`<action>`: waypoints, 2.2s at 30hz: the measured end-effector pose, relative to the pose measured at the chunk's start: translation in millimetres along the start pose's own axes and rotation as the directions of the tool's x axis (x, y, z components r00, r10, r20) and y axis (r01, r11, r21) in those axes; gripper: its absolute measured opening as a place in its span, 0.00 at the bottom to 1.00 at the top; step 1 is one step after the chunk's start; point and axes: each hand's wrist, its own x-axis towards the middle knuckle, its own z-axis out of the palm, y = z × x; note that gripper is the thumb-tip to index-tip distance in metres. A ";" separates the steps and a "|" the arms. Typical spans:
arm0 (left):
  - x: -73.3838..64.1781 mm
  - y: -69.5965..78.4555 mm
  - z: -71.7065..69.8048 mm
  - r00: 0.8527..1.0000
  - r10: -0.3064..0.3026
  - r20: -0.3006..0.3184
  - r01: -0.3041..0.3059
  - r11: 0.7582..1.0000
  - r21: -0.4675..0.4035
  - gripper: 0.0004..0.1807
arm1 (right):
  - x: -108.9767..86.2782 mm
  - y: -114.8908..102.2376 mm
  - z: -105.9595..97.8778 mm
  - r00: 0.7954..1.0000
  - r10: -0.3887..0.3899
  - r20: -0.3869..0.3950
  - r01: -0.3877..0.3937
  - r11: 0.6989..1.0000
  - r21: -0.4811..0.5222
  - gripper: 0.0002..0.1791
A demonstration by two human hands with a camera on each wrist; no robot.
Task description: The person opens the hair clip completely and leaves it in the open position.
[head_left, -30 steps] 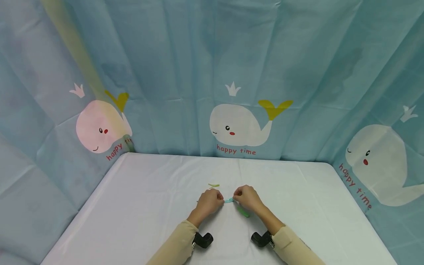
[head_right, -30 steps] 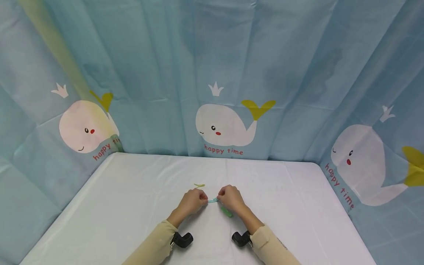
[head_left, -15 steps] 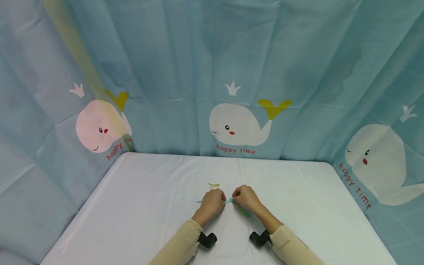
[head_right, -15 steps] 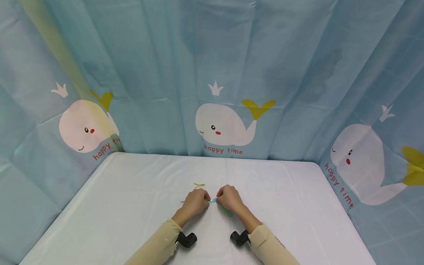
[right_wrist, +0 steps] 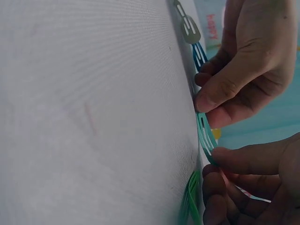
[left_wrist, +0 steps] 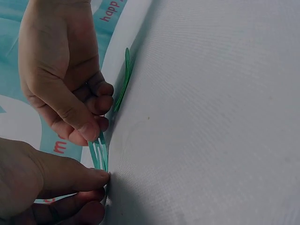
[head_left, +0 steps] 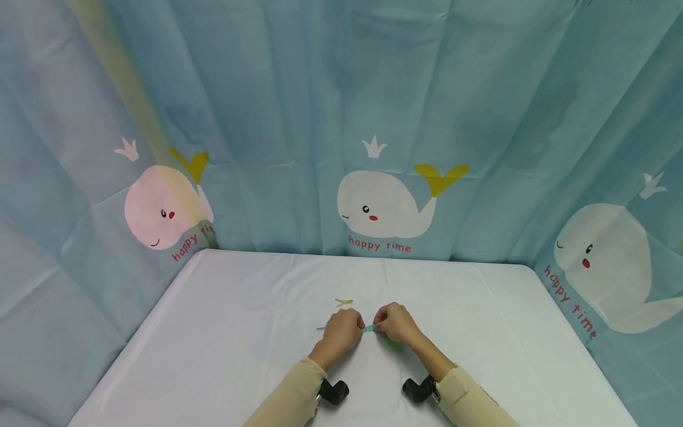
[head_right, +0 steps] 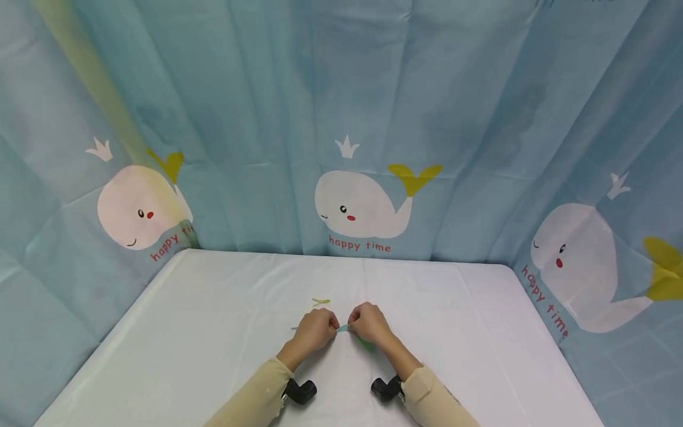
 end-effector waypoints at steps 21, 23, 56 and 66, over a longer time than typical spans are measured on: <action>-1.9 -9.5 -12.8 0.991 0.119 -0.067 -0.130 0.975 -0.181 0.04 | -7.7 -5.0 -18.6 0.996 0.039 0.074 -0.055 0.970 0.237 0.04; -1.9 -10.6 -14.3 0.992 0.117 -0.044 -0.124 0.969 -0.212 0.04 | -8.6 -6.2 -21.1 0.995 0.034 0.089 -0.056 0.964 0.259 0.05; -12.7 -10.6 -40.6 0.986 0.164 0.012 -0.119 0.761 -0.638 0.09 | -29.5 -24.8 -50.3 0.983 -0.093 0.156 0.010 0.886 0.464 0.12; -13.3 -9.7 -41.3 0.989 0.146 0.008 -0.107 0.764 -0.636 0.09 | -29.5 -25.8 -46.6 0.980 -0.131 0.152 0.046 0.884 0.466 0.11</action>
